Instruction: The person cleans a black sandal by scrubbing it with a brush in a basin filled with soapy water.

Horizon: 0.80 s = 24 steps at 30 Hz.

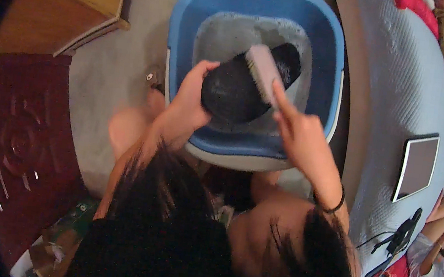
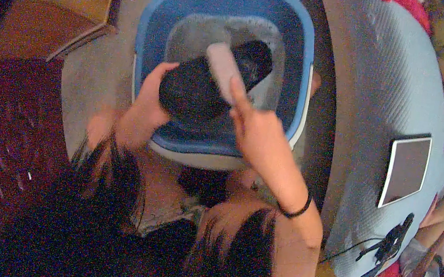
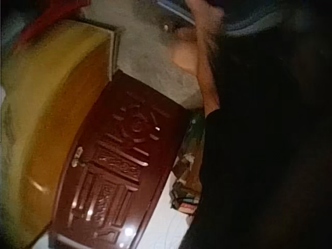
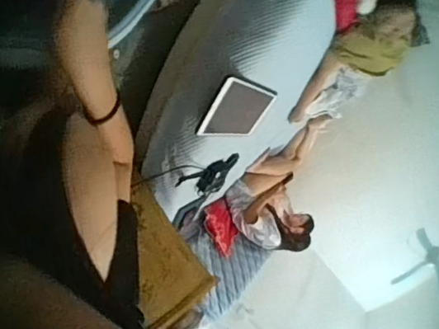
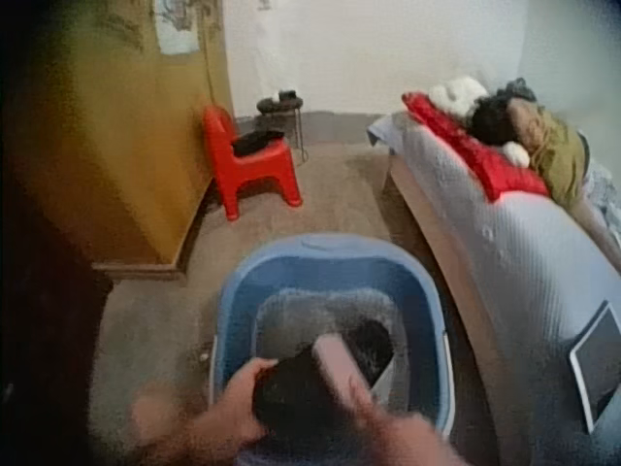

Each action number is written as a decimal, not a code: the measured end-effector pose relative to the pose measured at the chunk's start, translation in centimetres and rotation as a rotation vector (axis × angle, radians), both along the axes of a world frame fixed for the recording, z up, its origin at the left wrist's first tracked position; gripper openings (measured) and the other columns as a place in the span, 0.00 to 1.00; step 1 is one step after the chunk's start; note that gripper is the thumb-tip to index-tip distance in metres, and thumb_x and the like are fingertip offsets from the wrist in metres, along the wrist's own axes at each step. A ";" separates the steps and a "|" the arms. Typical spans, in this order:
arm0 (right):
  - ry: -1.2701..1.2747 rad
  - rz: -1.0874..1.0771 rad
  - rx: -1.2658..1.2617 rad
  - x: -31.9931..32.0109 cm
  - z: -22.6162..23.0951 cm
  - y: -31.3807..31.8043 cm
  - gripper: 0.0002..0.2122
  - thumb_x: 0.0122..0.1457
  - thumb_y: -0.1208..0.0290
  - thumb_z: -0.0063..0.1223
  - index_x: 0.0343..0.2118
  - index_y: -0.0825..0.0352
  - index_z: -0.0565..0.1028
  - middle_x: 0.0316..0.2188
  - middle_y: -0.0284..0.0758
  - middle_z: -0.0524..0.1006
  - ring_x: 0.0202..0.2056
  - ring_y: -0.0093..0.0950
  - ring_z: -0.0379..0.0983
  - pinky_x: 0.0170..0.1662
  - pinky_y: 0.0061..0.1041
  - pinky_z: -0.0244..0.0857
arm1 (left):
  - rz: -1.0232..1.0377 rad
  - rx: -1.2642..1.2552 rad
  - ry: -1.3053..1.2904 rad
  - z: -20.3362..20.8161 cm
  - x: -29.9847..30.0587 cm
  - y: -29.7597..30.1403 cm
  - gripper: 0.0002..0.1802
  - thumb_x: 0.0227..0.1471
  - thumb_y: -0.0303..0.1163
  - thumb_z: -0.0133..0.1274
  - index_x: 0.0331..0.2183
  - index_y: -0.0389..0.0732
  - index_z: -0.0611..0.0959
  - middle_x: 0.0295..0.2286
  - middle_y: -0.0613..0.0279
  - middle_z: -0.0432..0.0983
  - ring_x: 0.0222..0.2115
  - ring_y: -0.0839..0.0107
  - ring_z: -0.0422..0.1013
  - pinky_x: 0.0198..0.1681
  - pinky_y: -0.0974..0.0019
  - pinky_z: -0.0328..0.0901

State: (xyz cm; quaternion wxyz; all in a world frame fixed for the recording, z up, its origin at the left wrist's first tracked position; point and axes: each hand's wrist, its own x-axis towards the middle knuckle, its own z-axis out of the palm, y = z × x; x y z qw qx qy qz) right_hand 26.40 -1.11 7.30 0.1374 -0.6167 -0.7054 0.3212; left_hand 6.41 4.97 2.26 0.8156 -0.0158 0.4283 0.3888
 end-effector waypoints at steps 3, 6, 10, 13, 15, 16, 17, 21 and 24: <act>0.145 0.135 -0.059 -0.4 2.2 -0.6 0.25 0.53 0.74 0.44 0.55 0.52 0.56 0.19 0.53 0.67 0.25 0.49 0.66 0.29 0.36 0.62 | -0.008 0.036 -0.044 0.2 -0.4 -0.6 0.13 0.45 0.38 0.43 0.29 0.40 0.77 0.27 0.60 0.75 0.29 0.65 0.72 0.37 0.60 0.67; 0.065 0.125 -0.163 -0.4 2.9 -0.6 0.25 0.53 0.75 0.44 0.55 0.52 0.56 0.19 0.52 0.68 0.25 0.48 0.67 0.28 0.38 0.60 | -0.025 0.043 0.038 -0.3 -0.3 -0.5 0.14 0.46 0.39 0.41 0.29 0.40 0.77 0.26 0.59 0.75 0.29 0.65 0.72 0.37 0.60 0.67; 0.018 0.084 -0.043 -0.6 1.7 0.5 0.25 0.53 0.75 0.43 0.55 0.53 0.56 0.19 0.52 0.68 0.23 0.49 0.67 0.26 0.43 0.56 | -0.021 0.076 -0.025 0.5 0.1 0.0 0.15 0.45 0.40 0.43 0.30 0.41 0.77 0.27 0.57 0.75 0.29 0.62 0.72 0.37 0.59 0.67; 0.209 0.115 -0.030 -1.9 1.6 0.8 0.25 0.53 0.76 0.44 0.55 0.55 0.56 0.19 0.53 0.68 0.23 0.49 0.67 0.28 0.43 0.58 | 0.041 0.007 0.027 1.4 0.5 0.0 0.16 0.46 0.41 0.39 0.30 0.42 0.76 0.28 0.59 0.74 0.30 0.63 0.71 0.39 0.58 0.66; 0.258 0.195 -0.065 -2.0 1.9 0.3 0.25 0.53 0.76 0.44 0.55 0.55 0.56 0.19 0.53 0.69 0.23 0.49 0.67 0.28 0.43 0.59 | 0.082 0.003 0.079 1.4 0.5 -0.4 0.15 0.46 0.41 0.39 0.30 0.42 0.75 0.28 0.60 0.74 0.31 0.64 0.71 0.39 0.58 0.65; 0.302 0.276 -0.081 -2.0 2.0 0.3 0.25 0.53 0.76 0.44 0.55 0.55 0.57 0.19 0.53 0.69 0.22 0.49 0.68 0.28 0.43 0.59 | 0.104 0.010 0.105 1.6 0.5 -0.1 0.15 0.46 0.41 0.40 0.30 0.41 0.75 0.29 0.60 0.74 0.32 0.64 0.71 0.39 0.58 0.65; 0.271 0.254 0.016 -1.9 1.2 0.3 0.24 0.53 0.75 0.44 0.55 0.55 0.56 0.18 0.52 0.69 0.22 0.49 0.68 0.29 0.44 0.60 | 0.126 0.018 0.130 1.7 0.5 0.2 0.15 0.46 0.41 0.40 0.29 0.41 0.75 0.29 0.60 0.73 0.33 0.64 0.70 0.39 0.58 0.65; -0.049 -0.043 0.043 -2.3 -1.2 2.2 0.23 0.54 0.73 0.43 0.54 0.55 0.58 0.18 0.52 0.69 0.23 0.49 0.68 0.30 0.44 0.60 | 0.067 0.133 -0.066 0.4 -0.5 0.7 0.14 0.46 0.39 0.40 0.29 0.42 0.75 0.28 0.59 0.74 0.31 0.64 0.72 0.37 0.59 0.66; -0.077 -0.150 0.016 -2.4 -0.5 2.1 0.23 0.54 0.72 0.43 0.54 0.56 0.58 0.18 0.53 0.69 0.24 0.50 0.68 0.31 0.44 0.59 | 0.125 0.077 0.057 0.9 0.0 0.8 0.13 0.46 0.39 0.39 0.28 0.42 0.75 0.27 0.59 0.74 0.29 0.64 0.72 0.37 0.59 0.67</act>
